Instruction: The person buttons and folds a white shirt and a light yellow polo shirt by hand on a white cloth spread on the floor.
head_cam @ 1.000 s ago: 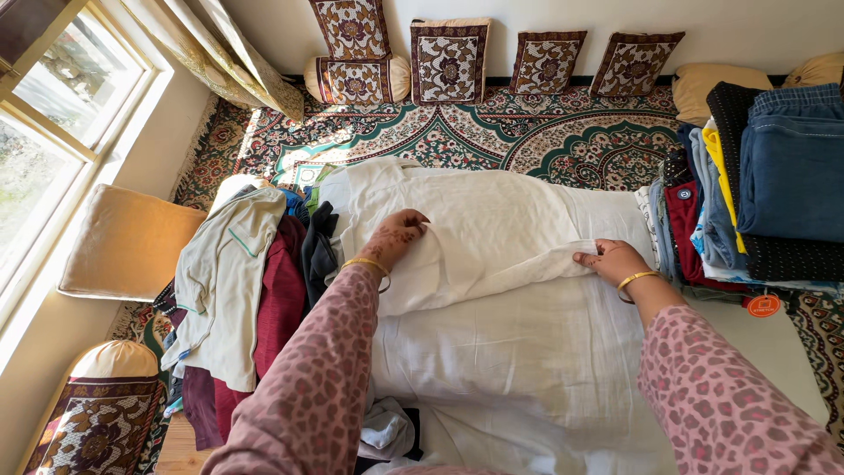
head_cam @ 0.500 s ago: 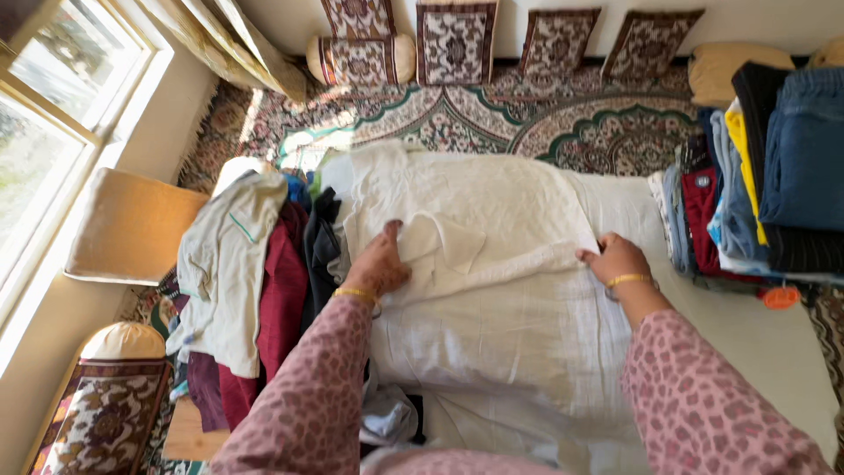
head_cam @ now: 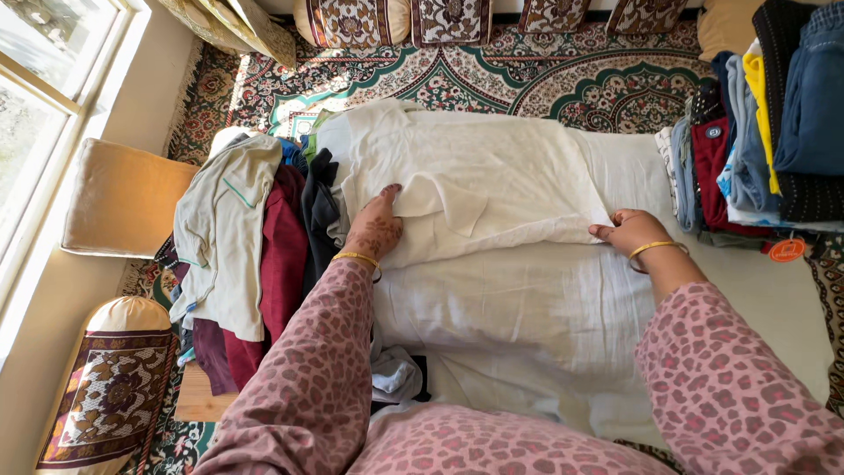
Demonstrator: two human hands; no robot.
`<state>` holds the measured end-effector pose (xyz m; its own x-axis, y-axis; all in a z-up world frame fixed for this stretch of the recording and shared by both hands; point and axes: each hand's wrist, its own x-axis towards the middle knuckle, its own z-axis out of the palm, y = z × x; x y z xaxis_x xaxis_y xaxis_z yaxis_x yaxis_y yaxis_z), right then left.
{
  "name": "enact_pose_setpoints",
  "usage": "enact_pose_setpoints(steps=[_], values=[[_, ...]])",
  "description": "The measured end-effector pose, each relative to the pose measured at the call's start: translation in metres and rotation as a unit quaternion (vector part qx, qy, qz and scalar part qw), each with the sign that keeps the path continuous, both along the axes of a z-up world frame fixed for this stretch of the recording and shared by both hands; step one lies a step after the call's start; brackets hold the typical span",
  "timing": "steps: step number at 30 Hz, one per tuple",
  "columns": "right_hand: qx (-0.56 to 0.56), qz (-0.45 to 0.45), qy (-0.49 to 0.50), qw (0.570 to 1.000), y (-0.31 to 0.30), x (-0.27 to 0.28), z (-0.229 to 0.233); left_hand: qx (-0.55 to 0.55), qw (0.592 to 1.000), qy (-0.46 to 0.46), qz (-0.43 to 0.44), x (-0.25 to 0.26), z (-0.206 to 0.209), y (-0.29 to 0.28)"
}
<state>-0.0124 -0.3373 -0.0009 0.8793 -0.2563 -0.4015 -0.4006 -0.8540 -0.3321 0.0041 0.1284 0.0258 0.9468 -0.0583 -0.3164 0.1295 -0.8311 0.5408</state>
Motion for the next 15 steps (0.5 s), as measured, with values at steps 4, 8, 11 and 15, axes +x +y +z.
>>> enact_pose_setpoints(steps=[4, 8, 11, 15], values=[[0.005, -0.001, -0.008, 1.0, -0.012, -0.004, -0.012, 0.003, 1.0, -0.016, -0.003, -0.01, 0.016, 0.002], [0.012, -0.015, -0.014, 1.0, -0.008, -0.014, -0.006, 0.024, 1.0, 0.008, 0.002, -0.044, 0.047, 0.005], [0.041, -0.032, -0.03, 0.998, -0.013, -0.01, -0.018, 0.049, 0.998, 0.03, -0.007, -0.051, 0.031, 0.017], [0.089, -0.058, -0.058, 0.993, -0.022, -0.011, -0.028, -0.021, 0.999, -0.046, 0.016, -0.044, 0.003, 0.021]])
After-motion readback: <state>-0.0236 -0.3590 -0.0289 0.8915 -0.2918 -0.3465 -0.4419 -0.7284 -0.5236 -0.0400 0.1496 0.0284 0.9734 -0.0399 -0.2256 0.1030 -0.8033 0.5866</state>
